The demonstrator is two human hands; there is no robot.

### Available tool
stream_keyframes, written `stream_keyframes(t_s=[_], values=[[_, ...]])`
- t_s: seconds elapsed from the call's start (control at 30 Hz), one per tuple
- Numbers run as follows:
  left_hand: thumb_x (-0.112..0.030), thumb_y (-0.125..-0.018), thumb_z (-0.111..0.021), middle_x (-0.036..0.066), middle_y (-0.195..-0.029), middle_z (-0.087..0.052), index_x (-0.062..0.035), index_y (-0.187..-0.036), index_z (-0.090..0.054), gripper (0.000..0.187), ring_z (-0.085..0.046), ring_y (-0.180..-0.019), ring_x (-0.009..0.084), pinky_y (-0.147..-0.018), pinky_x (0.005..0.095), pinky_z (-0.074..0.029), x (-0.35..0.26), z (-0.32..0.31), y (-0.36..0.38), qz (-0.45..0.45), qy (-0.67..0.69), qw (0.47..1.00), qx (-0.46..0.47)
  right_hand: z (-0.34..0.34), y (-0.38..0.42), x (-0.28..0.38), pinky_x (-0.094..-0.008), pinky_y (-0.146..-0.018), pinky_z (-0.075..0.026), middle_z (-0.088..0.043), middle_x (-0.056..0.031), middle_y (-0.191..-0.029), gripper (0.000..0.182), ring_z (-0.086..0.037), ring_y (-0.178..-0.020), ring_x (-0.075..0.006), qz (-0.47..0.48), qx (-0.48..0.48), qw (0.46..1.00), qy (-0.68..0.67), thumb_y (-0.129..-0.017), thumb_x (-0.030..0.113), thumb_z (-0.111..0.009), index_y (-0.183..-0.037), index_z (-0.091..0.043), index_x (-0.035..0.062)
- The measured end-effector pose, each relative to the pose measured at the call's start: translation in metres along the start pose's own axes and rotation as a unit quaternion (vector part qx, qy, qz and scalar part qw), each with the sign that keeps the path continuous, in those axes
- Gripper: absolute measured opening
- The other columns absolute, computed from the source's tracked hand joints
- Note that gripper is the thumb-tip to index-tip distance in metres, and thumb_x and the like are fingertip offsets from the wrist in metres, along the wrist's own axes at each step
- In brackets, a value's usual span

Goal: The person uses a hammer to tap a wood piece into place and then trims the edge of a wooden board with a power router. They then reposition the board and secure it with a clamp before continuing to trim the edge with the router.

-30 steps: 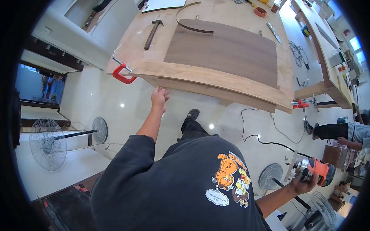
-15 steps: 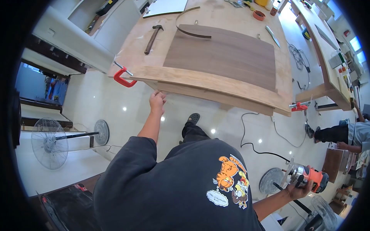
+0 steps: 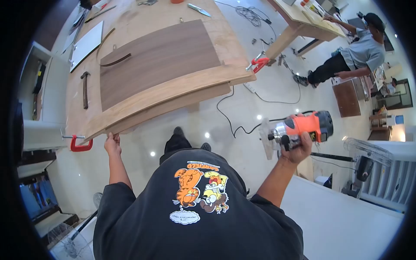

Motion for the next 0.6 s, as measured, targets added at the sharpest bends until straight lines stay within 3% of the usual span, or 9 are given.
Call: stream_keyframes(t_s=[0.17, 0.6], values=[[-0.017, -0.102, -0.058, 0.009, -0.103, -0.067, 0.0016, -0.127, -0.045, 0.035, -0.069, -0.086, 0.0204, -0.076, 0.0318, -0.055, -0.004, 0.002, 0.020, -0.016, -0.014, 1.000, 0.004, -0.021, -0.012, -0.024, -0.0511, -0.105, -0.046, -0.058, -0.0231, -0.127, 0.069, -0.061, -0.115, -0.0384, -0.035, 0.008, 0.998, -0.044, -0.080, 0.015, -0.065, -0.144, -0.039, 0.0015], [-0.020, -0.101, -0.061, 0.009, -0.108, -0.065, -0.0023, -0.136, -0.040, 0.046, -0.068, -0.084, 0.0202, -0.078, 0.0335, -0.055, 0.009, 0.009, 0.027, -0.028, 0.048, 0.998, -0.014, -0.109, -0.104, -0.085, -0.0493, -0.110, -0.038, -0.055, -0.0201, -0.129, 0.079, -0.056, -0.119, -0.0366, -0.118, 0.116, 0.984, -0.062, -0.075, 0.029, -0.073, -0.140, -0.040, -0.0008]])
Point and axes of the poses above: each hand's wrist, its own y-axis away from the middle knuckle, its own z-axis out of the back of the hand, x = y × z, the point moved 10 cm from there along -y, towards the middle knuckle
